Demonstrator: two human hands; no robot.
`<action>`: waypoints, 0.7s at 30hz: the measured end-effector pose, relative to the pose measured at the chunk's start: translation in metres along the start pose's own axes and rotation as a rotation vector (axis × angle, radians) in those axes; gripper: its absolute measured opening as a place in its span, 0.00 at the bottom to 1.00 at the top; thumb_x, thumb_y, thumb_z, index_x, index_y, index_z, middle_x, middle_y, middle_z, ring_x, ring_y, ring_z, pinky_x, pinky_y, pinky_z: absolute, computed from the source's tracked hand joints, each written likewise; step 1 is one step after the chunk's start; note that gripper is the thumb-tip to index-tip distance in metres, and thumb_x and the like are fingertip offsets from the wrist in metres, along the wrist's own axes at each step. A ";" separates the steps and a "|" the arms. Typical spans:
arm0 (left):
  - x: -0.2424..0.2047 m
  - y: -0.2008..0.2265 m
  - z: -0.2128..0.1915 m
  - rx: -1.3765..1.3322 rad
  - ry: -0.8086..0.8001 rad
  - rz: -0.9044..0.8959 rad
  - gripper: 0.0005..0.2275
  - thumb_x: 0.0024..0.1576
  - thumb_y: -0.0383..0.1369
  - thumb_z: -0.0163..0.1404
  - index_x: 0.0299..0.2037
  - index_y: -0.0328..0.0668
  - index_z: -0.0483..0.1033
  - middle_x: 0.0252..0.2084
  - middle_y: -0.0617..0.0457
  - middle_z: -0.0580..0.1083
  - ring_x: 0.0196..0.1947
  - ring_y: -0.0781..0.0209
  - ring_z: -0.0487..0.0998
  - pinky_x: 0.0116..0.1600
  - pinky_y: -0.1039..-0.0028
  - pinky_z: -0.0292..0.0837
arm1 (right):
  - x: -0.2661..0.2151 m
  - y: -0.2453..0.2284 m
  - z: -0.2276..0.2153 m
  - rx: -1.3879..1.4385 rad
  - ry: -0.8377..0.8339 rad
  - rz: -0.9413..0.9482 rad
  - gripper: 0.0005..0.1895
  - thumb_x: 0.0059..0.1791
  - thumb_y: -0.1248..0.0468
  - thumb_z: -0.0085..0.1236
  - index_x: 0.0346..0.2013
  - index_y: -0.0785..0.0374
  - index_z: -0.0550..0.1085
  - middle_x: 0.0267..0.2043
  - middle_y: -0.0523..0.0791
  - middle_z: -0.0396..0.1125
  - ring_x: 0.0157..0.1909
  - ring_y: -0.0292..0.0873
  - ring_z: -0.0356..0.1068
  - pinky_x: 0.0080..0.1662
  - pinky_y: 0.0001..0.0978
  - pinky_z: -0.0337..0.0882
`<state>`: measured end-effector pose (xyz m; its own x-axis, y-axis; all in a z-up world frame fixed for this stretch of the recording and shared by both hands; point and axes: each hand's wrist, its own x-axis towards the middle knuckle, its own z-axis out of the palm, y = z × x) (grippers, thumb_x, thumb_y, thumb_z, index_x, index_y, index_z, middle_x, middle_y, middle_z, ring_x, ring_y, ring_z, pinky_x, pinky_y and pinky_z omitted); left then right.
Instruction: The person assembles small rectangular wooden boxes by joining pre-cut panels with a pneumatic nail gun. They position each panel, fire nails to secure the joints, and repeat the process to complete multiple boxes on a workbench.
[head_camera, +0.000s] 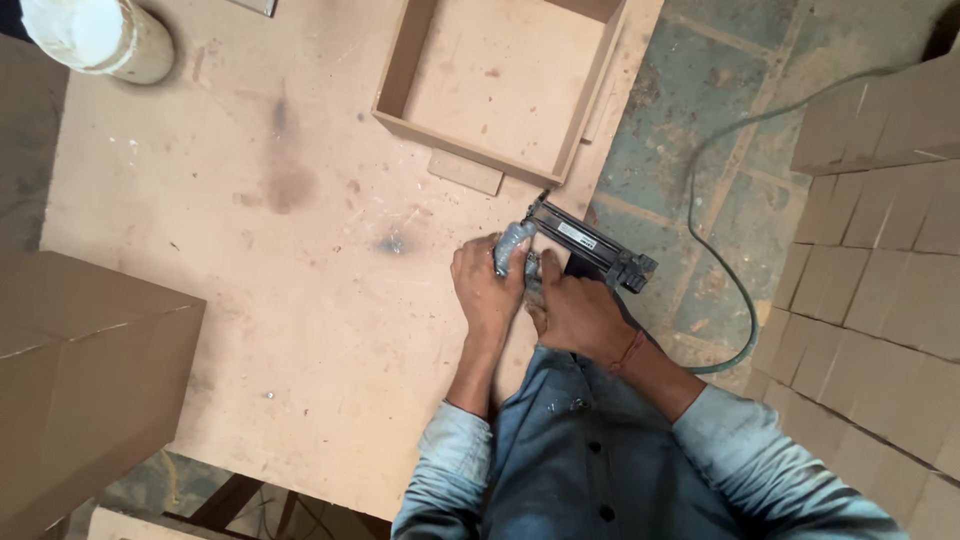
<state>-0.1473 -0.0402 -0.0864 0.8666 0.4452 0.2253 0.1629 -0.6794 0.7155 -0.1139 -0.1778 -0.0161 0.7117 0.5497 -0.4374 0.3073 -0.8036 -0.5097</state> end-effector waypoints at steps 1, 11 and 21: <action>-0.002 -0.001 0.002 -0.015 0.000 -0.006 0.13 0.55 0.37 0.61 0.42 0.33 0.78 0.42 0.42 0.77 0.43 0.42 0.75 0.52 0.57 0.68 | -0.001 0.000 0.000 -0.003 -0.004 0.003 0.38 0.44 0.59 0.60 0.59 0.78 0.54 0.23 0.62 0.70 0.25 0.64 0.73 0.31 0.55 0.74; 0.000 0.005 -0.006 -0.111 0.042 0.037 0.11 0.55 0.33 0.61 0.42 0.33 0.78 0.43 0.42 0.77 0.44 0.43 0.75 0.53 0.58 0.70 | -0.008 0.002 0.005 -0.047 0.088 -0.062 0.41 0.43 0.57 0.59 0.61 0.81 0.56 0.21 0.59 0.69 0.22 0.61 0.73 0.28 0.52 0.74; 0.008 0.025 -0.024 -0.121 0.063 0.039 0.11 0.54 0.31 0.62 0.44 0.34 0.79 0.41 0.44 0.77 0.43 0.44 0.76 0.51 0.60 0.71 | -0.017 -0.007 -0.005 -0.074 0.064 -0.003 0.41 0.45 0.54 0.59 0.61 0.81 0.56 0.21 0.59 0.70 0.22 0.61 0.72 0.28 0.52 0.74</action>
<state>-0.1478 -0.0403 -0.0509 0.8392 0.4581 0.2931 0.0681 -0.6233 0.7790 -0.1251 -0.1823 -0.0015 0.7487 0.5384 -0.3867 0.3536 -0.8178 -0.4541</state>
